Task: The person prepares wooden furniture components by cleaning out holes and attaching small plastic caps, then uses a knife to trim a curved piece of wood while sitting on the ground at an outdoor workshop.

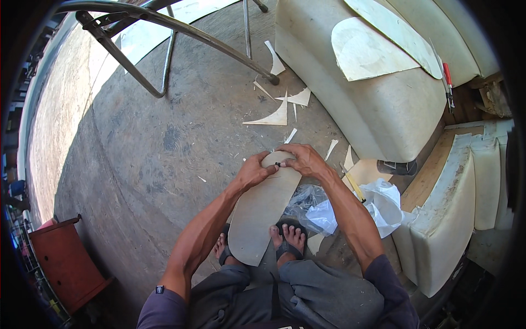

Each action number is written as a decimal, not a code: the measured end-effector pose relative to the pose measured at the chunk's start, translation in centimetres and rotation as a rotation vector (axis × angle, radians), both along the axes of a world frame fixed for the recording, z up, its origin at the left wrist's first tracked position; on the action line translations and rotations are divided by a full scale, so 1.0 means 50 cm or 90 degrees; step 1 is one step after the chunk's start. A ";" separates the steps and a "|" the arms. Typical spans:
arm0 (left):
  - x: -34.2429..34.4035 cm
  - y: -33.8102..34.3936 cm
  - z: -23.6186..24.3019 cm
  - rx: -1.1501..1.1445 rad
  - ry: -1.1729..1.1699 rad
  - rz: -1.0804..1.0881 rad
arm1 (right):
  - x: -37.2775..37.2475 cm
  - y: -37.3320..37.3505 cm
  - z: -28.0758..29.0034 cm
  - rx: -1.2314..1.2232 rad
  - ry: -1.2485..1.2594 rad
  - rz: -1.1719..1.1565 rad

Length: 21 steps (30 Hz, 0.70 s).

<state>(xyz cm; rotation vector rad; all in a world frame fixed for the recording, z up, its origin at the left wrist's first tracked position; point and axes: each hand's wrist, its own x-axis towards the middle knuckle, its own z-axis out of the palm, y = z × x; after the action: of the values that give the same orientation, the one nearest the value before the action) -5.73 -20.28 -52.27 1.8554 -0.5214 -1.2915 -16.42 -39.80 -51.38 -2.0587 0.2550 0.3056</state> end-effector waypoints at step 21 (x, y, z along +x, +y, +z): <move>0.057 0.006 0.320 -0.029 0.008 -0.120 | -0.070 0.033 0.293 -0.041 -0.185 -0.171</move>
<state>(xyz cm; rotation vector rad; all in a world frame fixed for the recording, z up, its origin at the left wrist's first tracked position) -2.87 -19.96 -36.26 1.7938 -0.7273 -1.4011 -19.92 -38.16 -36.71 -2.0702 0.3608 -0.1678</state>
